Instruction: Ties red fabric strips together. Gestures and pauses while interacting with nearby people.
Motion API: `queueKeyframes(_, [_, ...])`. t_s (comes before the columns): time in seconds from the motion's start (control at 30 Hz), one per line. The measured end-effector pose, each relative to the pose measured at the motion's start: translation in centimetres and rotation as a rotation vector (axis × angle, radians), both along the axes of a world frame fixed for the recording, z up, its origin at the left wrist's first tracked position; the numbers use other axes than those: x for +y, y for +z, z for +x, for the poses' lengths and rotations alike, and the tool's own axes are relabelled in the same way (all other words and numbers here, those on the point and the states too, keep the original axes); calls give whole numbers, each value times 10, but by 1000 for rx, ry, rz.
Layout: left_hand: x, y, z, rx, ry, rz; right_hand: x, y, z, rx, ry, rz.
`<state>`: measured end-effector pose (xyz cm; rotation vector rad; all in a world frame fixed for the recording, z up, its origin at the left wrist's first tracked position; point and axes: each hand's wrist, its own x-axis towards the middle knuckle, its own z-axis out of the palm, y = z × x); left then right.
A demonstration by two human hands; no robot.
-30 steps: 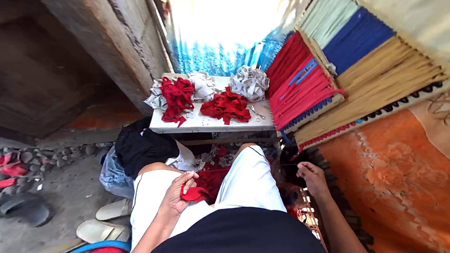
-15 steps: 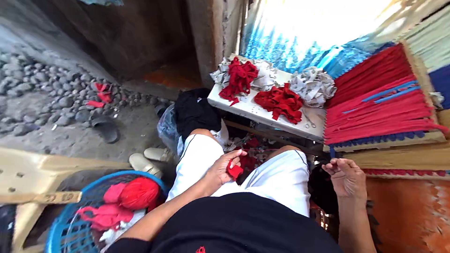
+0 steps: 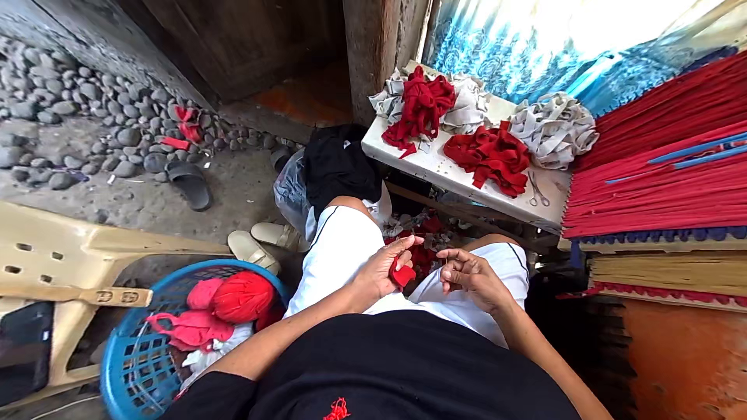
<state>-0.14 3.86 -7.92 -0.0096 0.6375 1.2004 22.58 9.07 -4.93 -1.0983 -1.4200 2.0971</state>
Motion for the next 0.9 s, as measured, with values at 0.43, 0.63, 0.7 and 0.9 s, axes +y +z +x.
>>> queueKeyframes(0.43, [-1, -5, 11, 212, 65, 43, -3, -5, -31, -36, -260, -88])
queueKeyframes(0.63, [-3, -4, 10, 287, 18, 17, -7, -7, -23, -16, -204, 62])
queueKeyframes(0.7, [-2, -5, 12, 295, 18, 1, -6, -6, -19, 8, -174, 101])
queueKeyframes(0.9, [0, -8, 7, 273, 6, -48, 8, 10, 5, -129, -88, 292])
